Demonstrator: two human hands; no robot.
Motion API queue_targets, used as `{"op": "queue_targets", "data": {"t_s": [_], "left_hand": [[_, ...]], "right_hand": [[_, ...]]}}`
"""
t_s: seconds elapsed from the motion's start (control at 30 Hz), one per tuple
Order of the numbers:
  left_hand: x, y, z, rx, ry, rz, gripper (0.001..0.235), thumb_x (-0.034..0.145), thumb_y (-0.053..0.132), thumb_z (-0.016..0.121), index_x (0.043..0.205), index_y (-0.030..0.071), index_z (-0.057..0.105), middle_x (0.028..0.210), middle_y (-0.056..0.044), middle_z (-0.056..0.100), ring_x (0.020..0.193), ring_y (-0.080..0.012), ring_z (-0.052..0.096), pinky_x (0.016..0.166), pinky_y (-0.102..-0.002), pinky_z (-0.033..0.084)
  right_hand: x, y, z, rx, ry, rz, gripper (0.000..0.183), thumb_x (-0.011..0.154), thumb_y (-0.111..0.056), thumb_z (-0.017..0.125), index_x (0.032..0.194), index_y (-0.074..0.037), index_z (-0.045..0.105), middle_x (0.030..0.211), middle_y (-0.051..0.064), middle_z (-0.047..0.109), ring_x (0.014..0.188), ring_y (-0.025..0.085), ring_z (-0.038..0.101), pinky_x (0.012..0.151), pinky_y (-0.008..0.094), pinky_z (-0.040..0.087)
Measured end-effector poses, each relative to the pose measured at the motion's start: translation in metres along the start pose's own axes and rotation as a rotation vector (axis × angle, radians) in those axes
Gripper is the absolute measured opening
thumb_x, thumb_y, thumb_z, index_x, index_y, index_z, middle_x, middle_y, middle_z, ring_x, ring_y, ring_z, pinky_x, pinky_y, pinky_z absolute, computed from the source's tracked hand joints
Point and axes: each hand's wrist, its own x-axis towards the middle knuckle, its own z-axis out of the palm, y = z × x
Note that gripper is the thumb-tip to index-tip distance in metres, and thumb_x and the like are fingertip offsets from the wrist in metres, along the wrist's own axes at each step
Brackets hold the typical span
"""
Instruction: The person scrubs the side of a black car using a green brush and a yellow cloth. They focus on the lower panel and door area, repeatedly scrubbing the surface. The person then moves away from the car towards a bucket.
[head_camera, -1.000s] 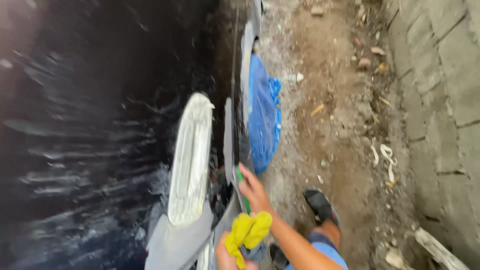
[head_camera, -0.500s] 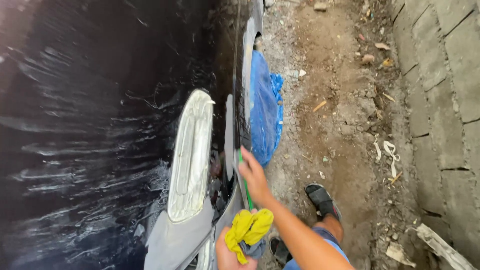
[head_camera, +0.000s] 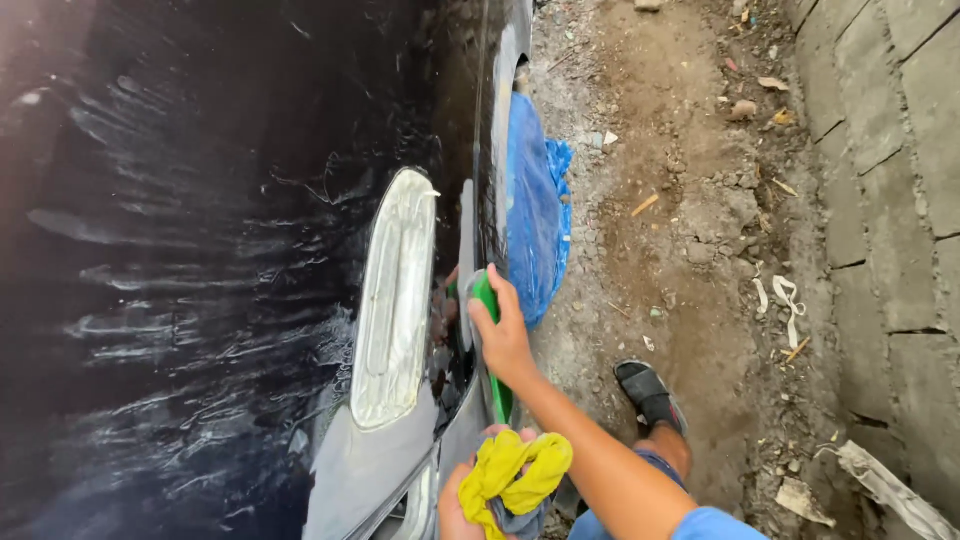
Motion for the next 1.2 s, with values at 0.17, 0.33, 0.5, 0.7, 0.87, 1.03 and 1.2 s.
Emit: {"op": "queue_targets", "data": {"t_s": [0.17,0.33,0.5,0.7,0.87,1.03,1.2], "left_hand": [[0.025,0.025,-0.066,0.178,-0.025,-0.21,0.051,0.094,0.024,0.047,0.142,0.004,0.053,0.145,-0.022,0.057,0.128,-0.0376,0.055,0.112,-0.052,0.042],[0.002,0.013,-0.025,-0.006,-0.096,-0.028,0.05,0.092,0.024,0.044,0.134,0.0,0.055,0.141,-0.02,0.059,0.131,-0.0403,0.058,0.109,-0.059,0.042],[0.027,0.019,-0.028,0.134,-0.161,0.128,0.051,0.099,0.025,0.043,0.135,-0.008,0.052,0.14,-0.025,0.057,0.133,-0.0455,0.054,0.11,-0.065,0.04],[0.015,0.014,-0.043,0.249,-0.201,0.173,0.055,0.103,0.028,0.044,0.142,-0.01,0.049,0.144,-0.035,0.053,0.134,-0.0496,0.05,0.112,-0.067,0.039],[0.035,0.023,-0.018,-0.066,-0.28,-0.025,0.063,0.091,0.032,0.043,0.144,0.0,0.05,0.15,-0.027,0.052,0.14,-0.0429,0.05,0.115,-0.063,0.036],[0.043,0.021,-0.053,-0.055,-0.247,-0.081,0.063,0.091,0.032,0.042,0.144,0.001,0.051,0.15,-0.027,0.052,0.137,-0.0427,0.05,0.118,-0.06,0.035],[0.054,0.008,-0.064,-0.082,-0.199,-0.093,0.063,0.09,0.034,0.041,0.142,0.0,0.052,0.149,-0.027,0.052,0.135,-0.0434,0.051,0.118,-0.059,0.035]], "right_hand": [[-0.047,0.015,0.01,0.009,-0.006,-0.16,0.064,0.094,-0.008,0.063,0.153,0.002,0.042,0.135,0.016,0.053,0.127,0.028,0.051,0.113,0.036,0.034],[0.037,-0.012,0.007,-0.089,0.022,-0.072,0.061,0.1,-0.014,0.06,0.155,0.001,0.039,0.132,0.016,0.057,0.122,0.027,0.055,0.111,0.034,0.039],[-0.033,0.01,0.012,-0.157,0.014,-0.275,0.064,0.1,-0.012,0.055,0.158,0.004,0.033,0.137,0.02,0.053,0.129,0.033,0.051,0.113,0.039,0.033],[0.075,-0.013,0.013,-0.142,0.012,-0.085,0.062,0.105,-0.019,0.054,0.158,0.001,0.032,0.126,0.016,0.055,0.119,0.028,0.055,0.108,0.036,0.04],[0.037,-0.033,0.013,-0.162,-0.016,-0.143,0.065,0.105,-0.019,0.052,0.162,0.0,0.028,0.128,0.016,0.053,0.118,0.028,0.054,0.108,0.036,0.04],[0.031,-0.002,0.018,-0.158,-0.035,-0.146,0.065,0.103,-0.02,0.053,0.159,0.003,0.029,0.134,0.022,0.051,0.129,0.034,0.05,0.114,0.04,0.031],[0.184,-0.008,0.017,-0.231,0.039,-0.015,0.063,0.106,-0.034,0.048,0.159,-0.004,0.033,0.129,0.02,0.058,0.122,0.031,0.056,0.109,0.038,0.042]]}}
